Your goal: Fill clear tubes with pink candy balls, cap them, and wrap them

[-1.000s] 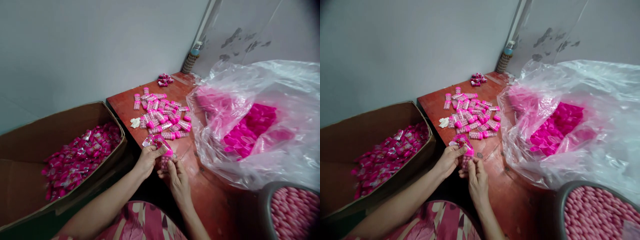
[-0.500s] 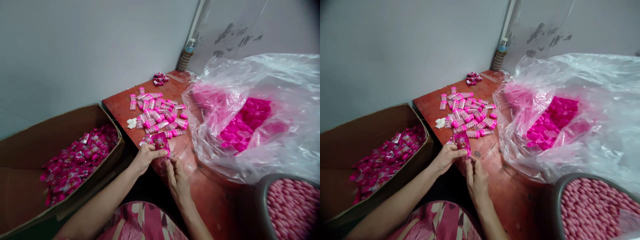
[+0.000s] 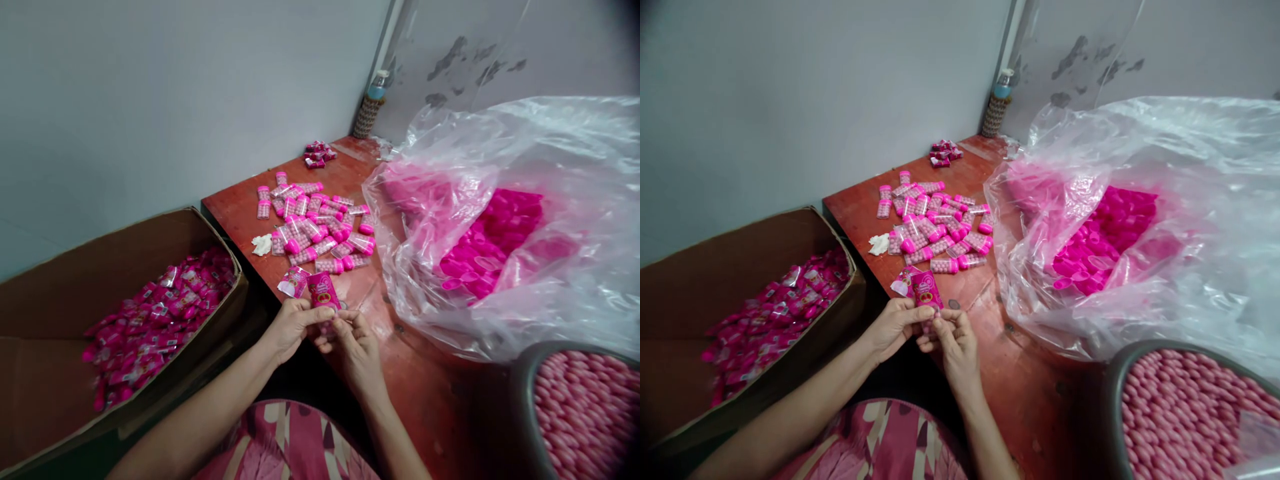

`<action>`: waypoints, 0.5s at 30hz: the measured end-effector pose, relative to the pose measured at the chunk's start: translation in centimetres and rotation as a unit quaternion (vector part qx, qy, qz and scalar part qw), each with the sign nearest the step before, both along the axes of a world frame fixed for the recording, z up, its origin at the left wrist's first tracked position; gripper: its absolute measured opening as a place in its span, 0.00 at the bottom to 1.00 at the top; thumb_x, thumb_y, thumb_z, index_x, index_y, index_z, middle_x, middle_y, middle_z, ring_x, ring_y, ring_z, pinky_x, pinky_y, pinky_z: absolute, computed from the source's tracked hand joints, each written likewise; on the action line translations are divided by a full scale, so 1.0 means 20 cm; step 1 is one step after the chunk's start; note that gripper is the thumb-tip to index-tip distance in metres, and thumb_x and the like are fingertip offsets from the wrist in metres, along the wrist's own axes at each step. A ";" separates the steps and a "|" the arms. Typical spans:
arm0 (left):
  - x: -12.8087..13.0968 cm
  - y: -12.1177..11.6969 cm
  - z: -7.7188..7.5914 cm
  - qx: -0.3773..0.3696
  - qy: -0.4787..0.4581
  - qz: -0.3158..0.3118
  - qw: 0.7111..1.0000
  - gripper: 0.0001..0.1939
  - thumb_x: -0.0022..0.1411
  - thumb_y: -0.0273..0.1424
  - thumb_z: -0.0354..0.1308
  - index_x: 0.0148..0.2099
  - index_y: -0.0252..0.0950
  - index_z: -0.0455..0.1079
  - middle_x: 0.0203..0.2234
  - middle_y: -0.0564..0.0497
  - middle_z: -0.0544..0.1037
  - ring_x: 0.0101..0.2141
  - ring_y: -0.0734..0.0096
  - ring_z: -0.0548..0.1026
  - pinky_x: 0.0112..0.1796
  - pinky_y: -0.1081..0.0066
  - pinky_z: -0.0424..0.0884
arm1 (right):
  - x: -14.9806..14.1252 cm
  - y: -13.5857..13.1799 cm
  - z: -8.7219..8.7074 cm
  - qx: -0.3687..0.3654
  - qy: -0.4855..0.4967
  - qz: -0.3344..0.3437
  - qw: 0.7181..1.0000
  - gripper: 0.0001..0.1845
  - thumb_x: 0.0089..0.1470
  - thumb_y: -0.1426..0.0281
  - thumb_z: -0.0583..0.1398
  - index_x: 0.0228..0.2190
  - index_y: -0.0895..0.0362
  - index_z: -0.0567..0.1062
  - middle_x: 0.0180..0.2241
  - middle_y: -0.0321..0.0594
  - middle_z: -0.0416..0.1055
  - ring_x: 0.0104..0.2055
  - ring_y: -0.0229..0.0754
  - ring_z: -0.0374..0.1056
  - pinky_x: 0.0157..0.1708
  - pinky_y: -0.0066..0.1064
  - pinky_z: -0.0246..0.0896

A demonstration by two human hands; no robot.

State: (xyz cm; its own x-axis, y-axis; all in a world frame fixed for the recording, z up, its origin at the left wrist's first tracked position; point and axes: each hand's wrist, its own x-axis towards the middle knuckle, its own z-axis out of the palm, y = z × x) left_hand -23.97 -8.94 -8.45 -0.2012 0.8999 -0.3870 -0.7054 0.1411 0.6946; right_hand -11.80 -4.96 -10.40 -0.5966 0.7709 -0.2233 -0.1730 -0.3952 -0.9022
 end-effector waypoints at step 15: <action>-0.17 -0.28 0.05 0.027 0.038 0.219 0.975 0.10 0.49 0.33 0.64 0.31 0.31 0.74 0.33 0.45 0.78 0.37 0.63 0.75 0.42 0.63 0.69 | -0.14 -0.02 0.04 0.002 0.006 0.069 0.998 0.14 0.45 0.67 0.64 0.32 0.56 0.65 0.24 0.33 0.73 0.23 0.36 0.70 0.22 0.25 0.66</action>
